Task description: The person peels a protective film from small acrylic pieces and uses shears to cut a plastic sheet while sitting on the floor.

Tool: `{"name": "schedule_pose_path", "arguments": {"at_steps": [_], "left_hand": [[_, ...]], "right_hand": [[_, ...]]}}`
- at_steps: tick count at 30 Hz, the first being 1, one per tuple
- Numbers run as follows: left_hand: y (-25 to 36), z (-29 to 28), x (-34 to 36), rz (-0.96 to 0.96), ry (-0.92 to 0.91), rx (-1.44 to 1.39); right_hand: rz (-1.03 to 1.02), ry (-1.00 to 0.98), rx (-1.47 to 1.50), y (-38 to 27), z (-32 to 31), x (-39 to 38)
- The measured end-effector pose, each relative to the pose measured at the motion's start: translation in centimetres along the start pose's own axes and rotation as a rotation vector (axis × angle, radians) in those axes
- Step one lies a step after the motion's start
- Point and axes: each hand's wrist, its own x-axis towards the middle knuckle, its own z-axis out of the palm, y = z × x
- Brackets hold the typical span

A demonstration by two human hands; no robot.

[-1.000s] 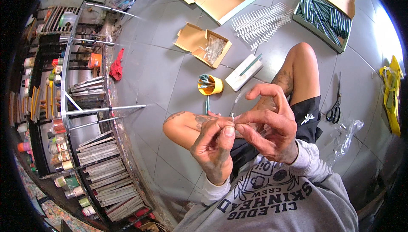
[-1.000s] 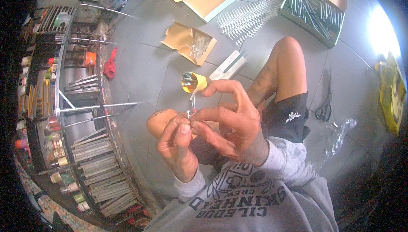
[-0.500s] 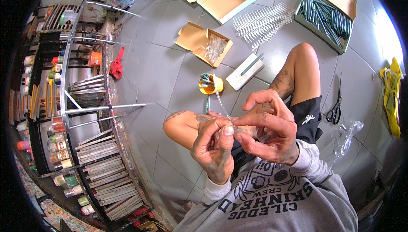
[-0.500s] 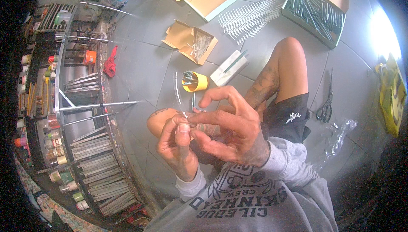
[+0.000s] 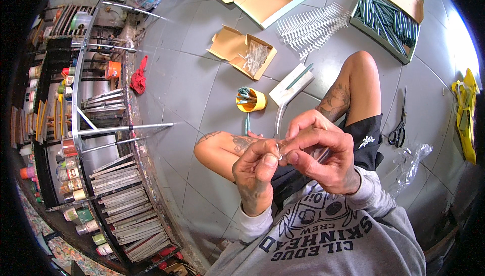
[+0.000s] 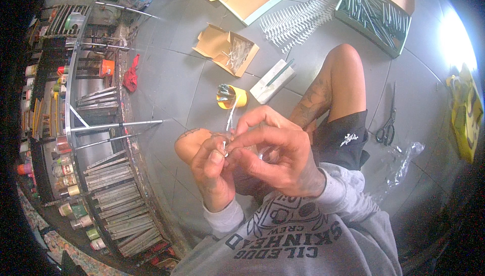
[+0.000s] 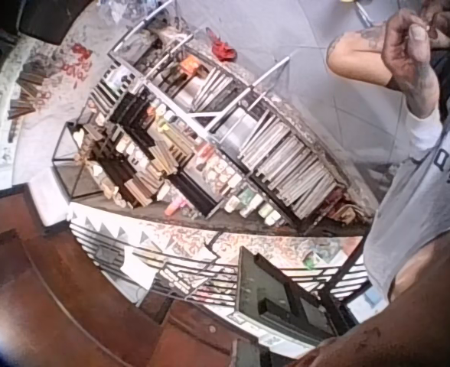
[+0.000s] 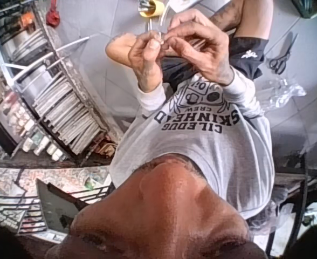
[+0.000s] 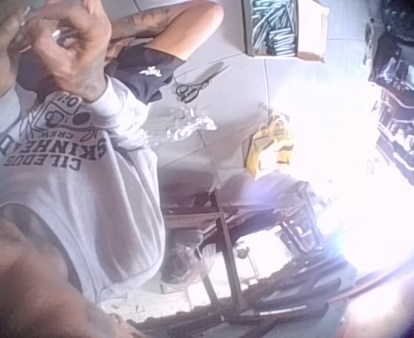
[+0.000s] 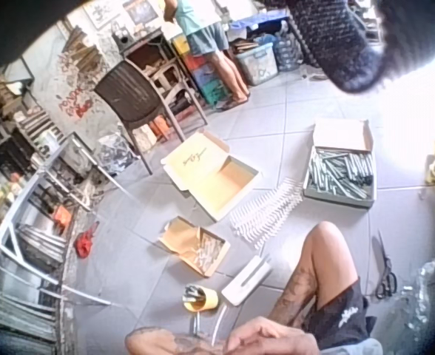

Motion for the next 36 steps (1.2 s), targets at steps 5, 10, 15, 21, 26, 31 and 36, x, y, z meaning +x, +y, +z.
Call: {"name": "schedule_pose_path", "arguments": {"at_steps": [5,10,15,21,26,31,36], "left_hand": [[0.0,0.1,0.3,-0.073,-0.029,-0.044],[-0.3,-0.7,0.5,-0.136,-0.11,-0.097],[-0.8,-1.3,0.6,-0.222,-0.194,-0.2],[-0.9,-1.8,0.6,-0.299,-0.238,-0.301],[-1.2,-2.2,0.6,-0.316,-0.25,-0.383],[-1.1,-2.1,0.7,-0.364,-0.289,-0.443],[-1.3,-2.7,1.0,-0.432,-0.325,-0.492]], "right_hand": [[0.068,-0.009,0.145,0.1,0.2,-0.3],[0.163,-0.01,0.219,-0.8,0.2,-0.2],[0.216,-0.055,0.239,-1.2,-0.4,0.0],[0.295,-0.075,0.33,-1.3,-0.6,-0.1],[0.268,-0.093,0.309,-1.1,-0.6,-0.2],[0.296,-0.116,0.307,-1.1,-0.7,-0.2],[0.265,-0.1,0.332,-0.8,-0.6,-0.3]]}}
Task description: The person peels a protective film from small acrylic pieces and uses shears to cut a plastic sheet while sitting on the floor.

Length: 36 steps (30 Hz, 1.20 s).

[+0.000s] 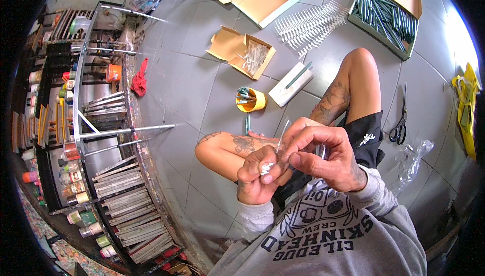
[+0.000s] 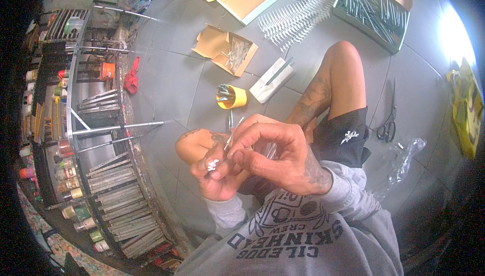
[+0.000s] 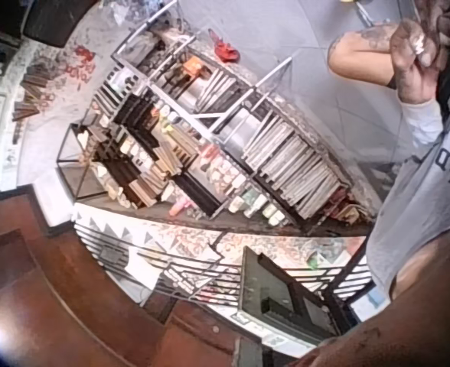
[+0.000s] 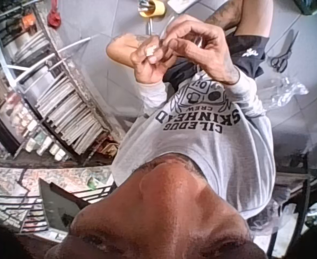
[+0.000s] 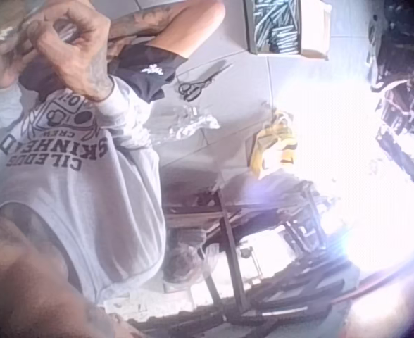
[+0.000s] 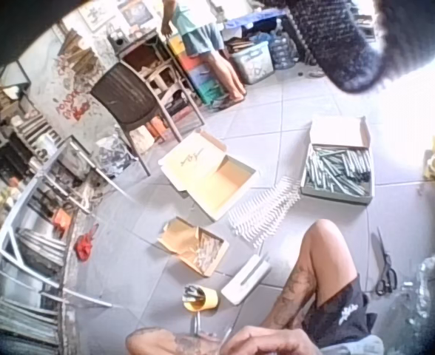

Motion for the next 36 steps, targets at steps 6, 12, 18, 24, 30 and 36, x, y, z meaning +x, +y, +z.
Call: {"name": "schedule_pose_path", "arguments": {"at_steps": [6,12,18,24,30,36], "left_hand": [[0.2,-0.8,-0.2,-0.074,-0.072,-0.101],[0.4,-1.2,0.4,-0.135,-0.304,-0.282],[0.7,-2.0,0.5,-0.214,-0.432,-0.399],[0.5,-1.9,0.8,-0.191,-0.521,-0.485],[0.5,-2.5,0.6,-0.226,-0.544,-0.541],[0.7,-2.9,0.1,-0.239,-0.528,-0.564]], "right_hand": [[0.007,0.014,-0.012,-0.1,0.0,0.0],[0.088,0.091,0.039,-0.1,0.1,-0.1],[0.106,0.127,0.059,0.0,0.2,0.0],[0.106,0.153,0.094,0.0,0.3,0.1],[0.113,0.168,0.09,0.1,0.2,0.2],[0.1,0.179,0.087,0.3,0.1,0.3]]}}
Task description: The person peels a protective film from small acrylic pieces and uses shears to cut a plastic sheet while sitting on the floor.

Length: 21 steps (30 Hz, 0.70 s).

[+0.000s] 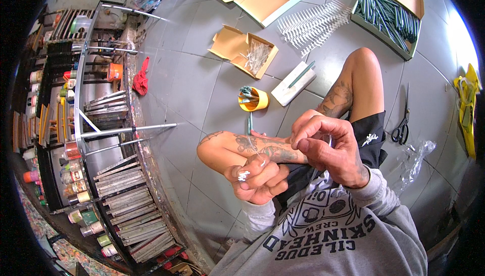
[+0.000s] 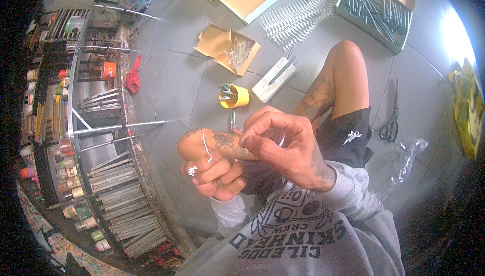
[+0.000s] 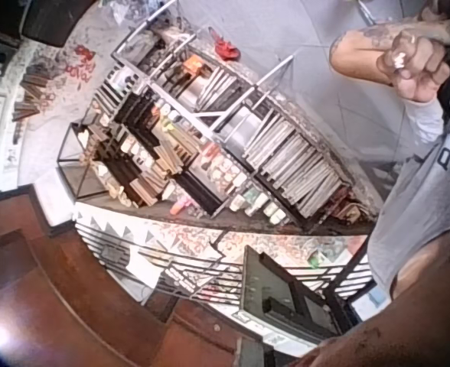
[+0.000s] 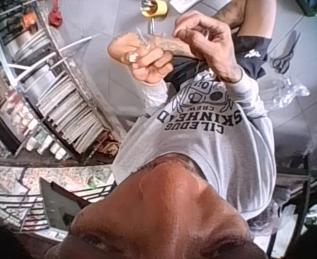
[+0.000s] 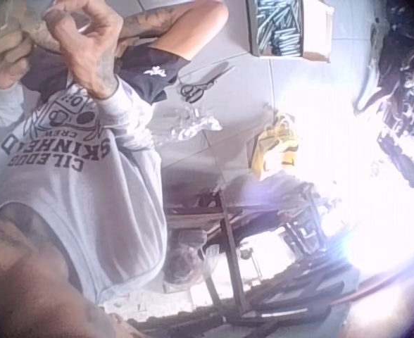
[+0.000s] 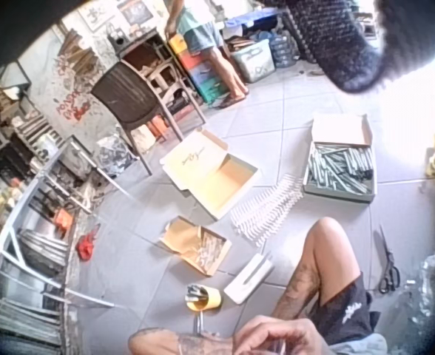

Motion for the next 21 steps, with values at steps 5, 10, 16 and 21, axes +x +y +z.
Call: {"name": "schedule_pose_path", "arguments": {"at_steps": [5,10,16,21], "left_hand": [[0.0,-0.3,-0.1,0.044,-0.009,-0.029],[0.0,-1.0,-0.7,0.096,0.068,-0.088],[-0.4,-0.6,-0.1,0.17,0.243,-0.274],[-0.4,-0.4,0.3,0.181,0.248,-0.298]], "right_hand": [[0.009,0.026,0.014,-0.4,0.1,0.1],[0.061,0.04,-0.041,-0.2,-0.4,0.2],[0.242,0.15,0.033,0.5,-1.0,0.4],[0.269,0.196,0.089,1.5,-1.6,0.6]]}}
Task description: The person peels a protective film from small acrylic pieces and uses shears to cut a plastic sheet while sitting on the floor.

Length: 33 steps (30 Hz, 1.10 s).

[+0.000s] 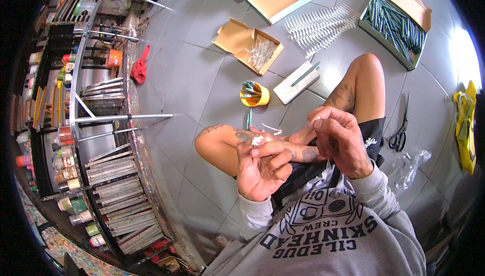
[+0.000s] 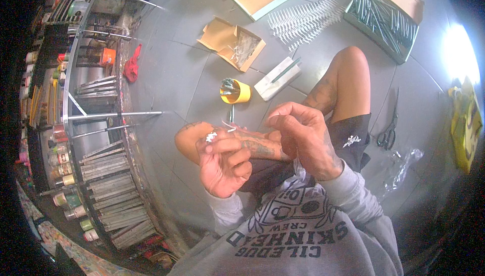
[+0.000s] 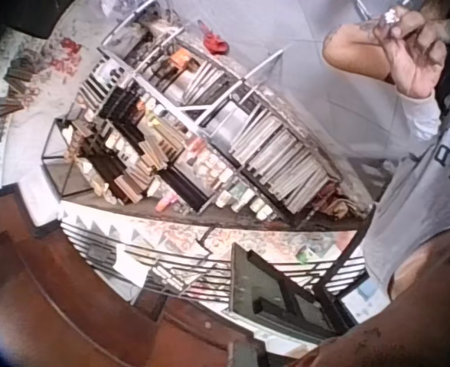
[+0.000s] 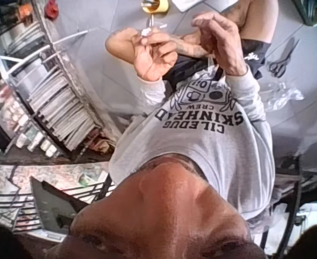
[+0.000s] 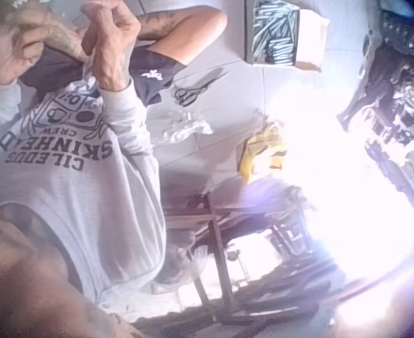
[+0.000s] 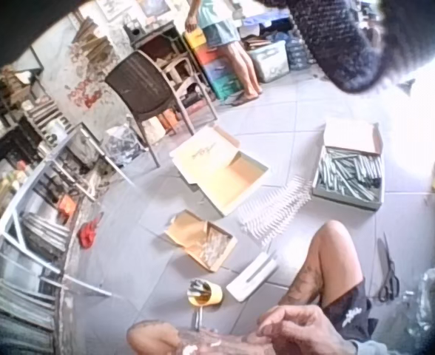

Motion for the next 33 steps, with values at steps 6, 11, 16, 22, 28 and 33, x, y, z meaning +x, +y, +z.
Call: {"name": "schedule_pose_path", "arguments": {"at_steps": [6,11,16,22,28,33], "left_hand": [[0.6,-0.7,-0.2,0.003,-0.009,0.044],[0.4,-0.4,0.0,0.049,-0.004,0.025],[0.7,-0.6,0.0,0.037,0.006,-0.007],[0.9,-1.1,0.0,0.028,-0.014,-0.02],[0.8,-1.1,-0.1,0.042,-0.008,-0.031],[1.3,-1.7,-0.3,0.013,-0.016,-0.004]], "right_hand": [[-0.017,0.004,-0.022,0.2,-0.2,0.1],[-0.025,0.009,-0.03,0.1,-0.2,0.1],[-0.008,0.027,-0.048,0.0,-0.2,0.1],[-0.007,0.064,-0.06,0.2,-0.4,0.3],[-0.016,0.078,-0.058,0.6,-0.7,0.5],[-0.021,0.087,-0.047,0.7,-0.8,0.6]]}}
